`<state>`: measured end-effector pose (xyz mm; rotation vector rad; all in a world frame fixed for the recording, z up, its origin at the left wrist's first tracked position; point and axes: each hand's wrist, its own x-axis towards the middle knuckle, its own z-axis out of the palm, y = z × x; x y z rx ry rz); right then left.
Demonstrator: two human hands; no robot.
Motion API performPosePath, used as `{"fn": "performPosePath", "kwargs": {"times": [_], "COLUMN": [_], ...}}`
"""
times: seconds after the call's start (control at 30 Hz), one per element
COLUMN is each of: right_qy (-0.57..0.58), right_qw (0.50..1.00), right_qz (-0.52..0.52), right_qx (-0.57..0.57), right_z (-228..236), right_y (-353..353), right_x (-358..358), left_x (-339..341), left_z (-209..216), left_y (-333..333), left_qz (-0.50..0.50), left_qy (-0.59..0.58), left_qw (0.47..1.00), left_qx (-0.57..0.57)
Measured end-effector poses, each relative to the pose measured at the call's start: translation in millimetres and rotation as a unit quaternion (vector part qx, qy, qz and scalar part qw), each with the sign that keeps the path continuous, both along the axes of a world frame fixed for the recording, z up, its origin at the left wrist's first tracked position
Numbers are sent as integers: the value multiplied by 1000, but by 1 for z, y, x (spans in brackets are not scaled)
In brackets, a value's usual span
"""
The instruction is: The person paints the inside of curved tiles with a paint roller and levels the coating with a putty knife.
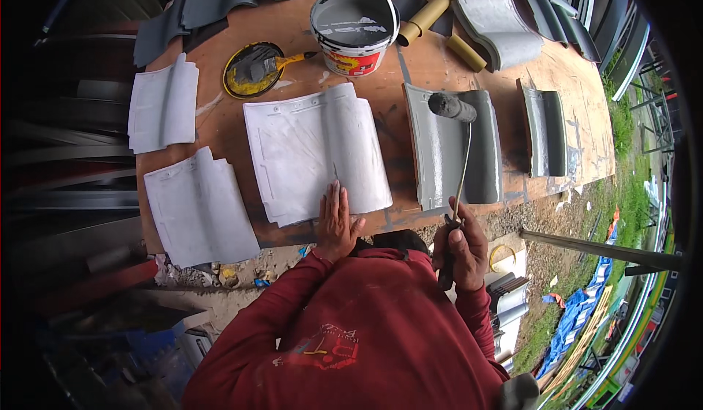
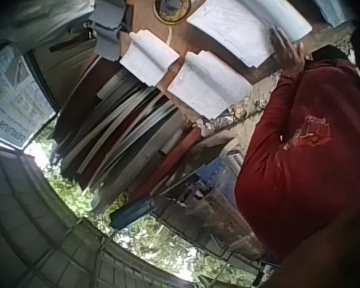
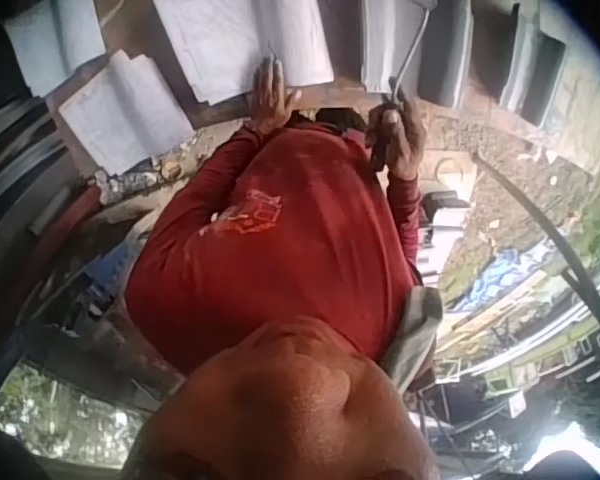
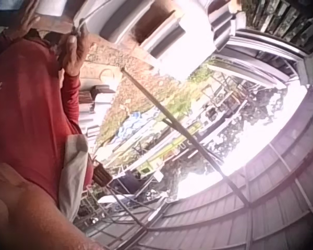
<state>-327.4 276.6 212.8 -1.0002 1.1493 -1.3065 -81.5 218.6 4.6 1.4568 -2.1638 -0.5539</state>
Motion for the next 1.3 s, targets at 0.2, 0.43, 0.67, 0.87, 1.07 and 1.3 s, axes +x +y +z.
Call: {"fn": "performPosePath", "kwargs": {"times": [0.2, 0.43, 0.67, 0.87, 1.07, 1.3], "right_qy": [8, -19, 56, 74, 66, 233], "right_qw": [1000, 999, 997, 995, 991, 903], "right_qz": [-24, 21, -57, 8, 90, 153], "right_qx": [14, 27, 7, 69, -79, -327], "right_z": [6, 9, 13, -57, -16, -23], "right_y": [-4, 7, 2, -27, -55, -74], "right_x": [-6, -13, -7, -61, -9, 22], "left_x": [-26, -53, -47, -60, -77, -44], "left_z": [27, 32, 42, -5, -7, -18], "left_y": [-157, -219, -120, -248, -158, -39], "left_qz": [-62, -11, -317, -239, -245, -255], "left_qy": [-26, -163, -205, -298, -225, -38], "left_qw": [994, 981, 918, 903, 922, 925], "left_qx": [-87, -110, -120, -195, -199, -278]}}
